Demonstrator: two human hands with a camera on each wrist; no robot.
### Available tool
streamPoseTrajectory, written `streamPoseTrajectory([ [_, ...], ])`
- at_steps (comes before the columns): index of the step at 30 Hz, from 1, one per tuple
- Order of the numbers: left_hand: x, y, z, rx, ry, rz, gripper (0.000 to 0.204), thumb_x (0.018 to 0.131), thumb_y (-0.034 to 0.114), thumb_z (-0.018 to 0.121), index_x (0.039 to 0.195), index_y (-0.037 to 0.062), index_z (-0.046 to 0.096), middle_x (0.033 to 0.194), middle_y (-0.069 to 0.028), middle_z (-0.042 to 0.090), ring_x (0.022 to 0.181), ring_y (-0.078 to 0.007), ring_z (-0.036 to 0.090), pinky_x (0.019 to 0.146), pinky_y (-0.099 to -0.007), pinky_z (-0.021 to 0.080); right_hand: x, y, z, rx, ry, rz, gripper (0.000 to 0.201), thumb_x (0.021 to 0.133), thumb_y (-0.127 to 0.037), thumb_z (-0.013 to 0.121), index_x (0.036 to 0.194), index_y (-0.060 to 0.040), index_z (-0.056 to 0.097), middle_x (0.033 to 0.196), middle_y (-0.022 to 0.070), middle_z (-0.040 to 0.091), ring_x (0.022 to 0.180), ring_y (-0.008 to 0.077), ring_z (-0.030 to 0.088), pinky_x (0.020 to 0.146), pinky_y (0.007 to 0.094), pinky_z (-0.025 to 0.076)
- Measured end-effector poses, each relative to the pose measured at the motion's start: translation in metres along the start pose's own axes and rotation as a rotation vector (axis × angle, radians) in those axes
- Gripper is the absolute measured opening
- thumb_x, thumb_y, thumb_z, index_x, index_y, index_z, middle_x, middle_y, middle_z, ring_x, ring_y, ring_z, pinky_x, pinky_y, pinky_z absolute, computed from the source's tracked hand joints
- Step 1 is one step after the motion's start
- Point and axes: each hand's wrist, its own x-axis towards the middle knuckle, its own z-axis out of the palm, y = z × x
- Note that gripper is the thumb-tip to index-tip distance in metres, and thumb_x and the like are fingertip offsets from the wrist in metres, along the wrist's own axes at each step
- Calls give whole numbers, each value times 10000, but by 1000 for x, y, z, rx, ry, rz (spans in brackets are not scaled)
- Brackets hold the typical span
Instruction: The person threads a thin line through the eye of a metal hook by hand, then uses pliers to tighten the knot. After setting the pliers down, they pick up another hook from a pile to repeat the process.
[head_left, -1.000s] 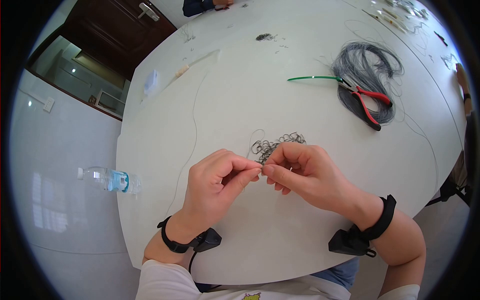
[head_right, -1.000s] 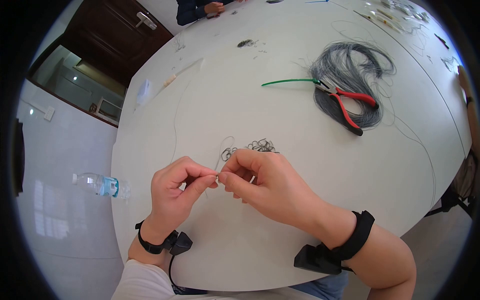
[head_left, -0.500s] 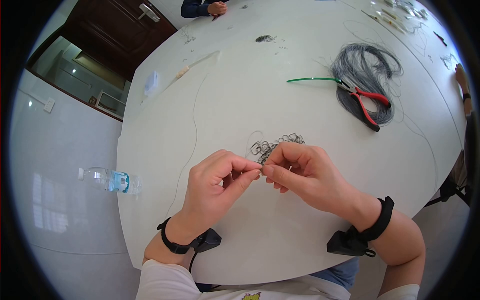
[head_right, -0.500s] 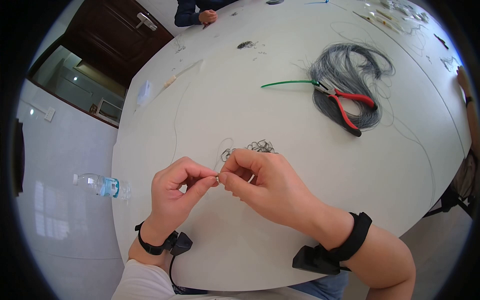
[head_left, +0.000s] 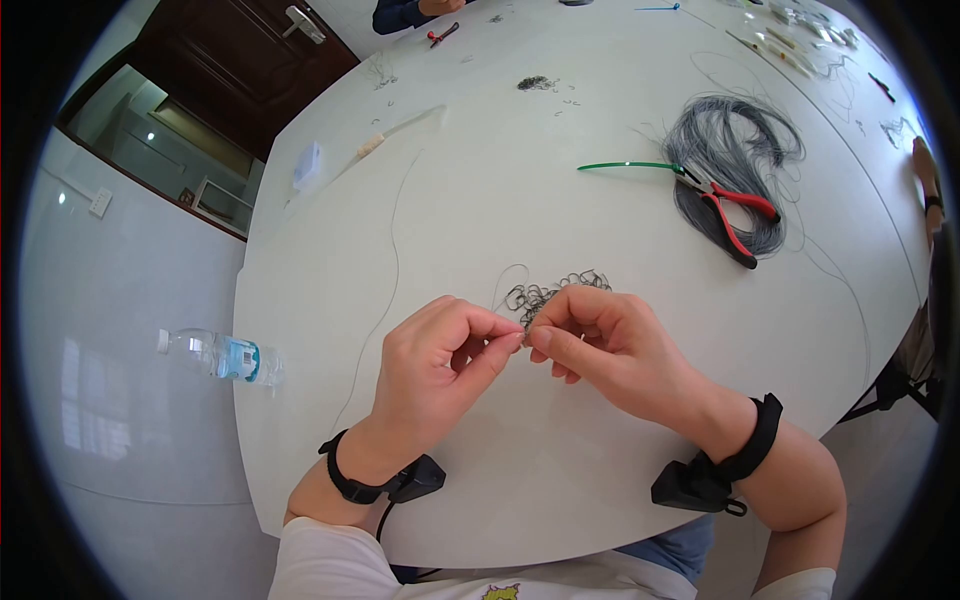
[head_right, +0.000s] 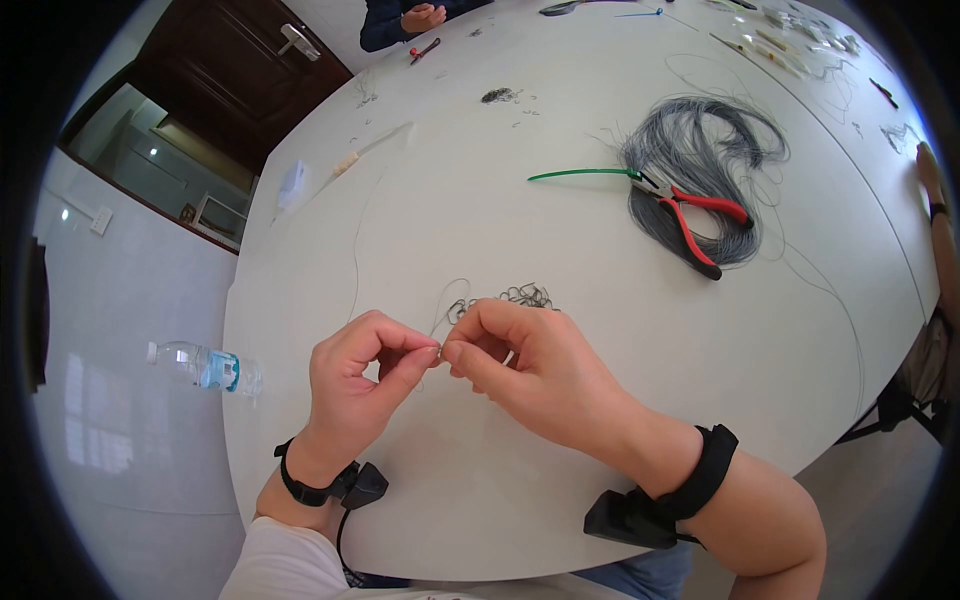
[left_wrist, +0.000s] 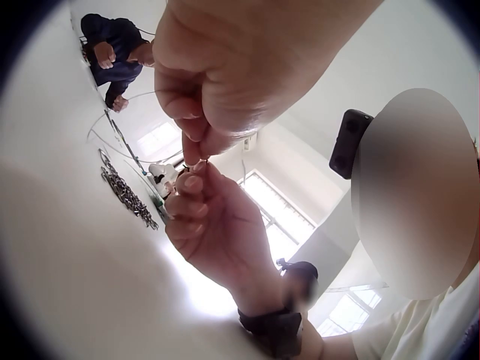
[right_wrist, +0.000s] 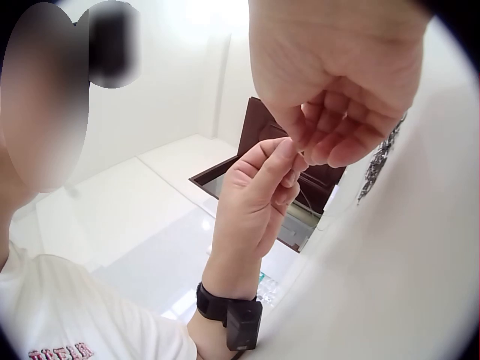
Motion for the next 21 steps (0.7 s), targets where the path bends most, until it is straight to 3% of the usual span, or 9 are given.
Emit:
streamPoseTrajectory([
  [11,1,3,0,136,53,204,119,807,-30,747,845,55,674,739,-19,651,607,-129,556,489,-245,434,1,5,-1,-7,18,-39,236,954,-240,627,963,-5,648,803,32,669,655,83,571,589,246,450],
  [21,1,2,0,151,63,223,136,794,-38,755,838,55,666,742,-13,658,610,-134,556,486,-252,434,1,3,-1,21,16,-39,203,941,-212,652,943,-9,644,794,17,663,663,68,558,598,236,441],
])
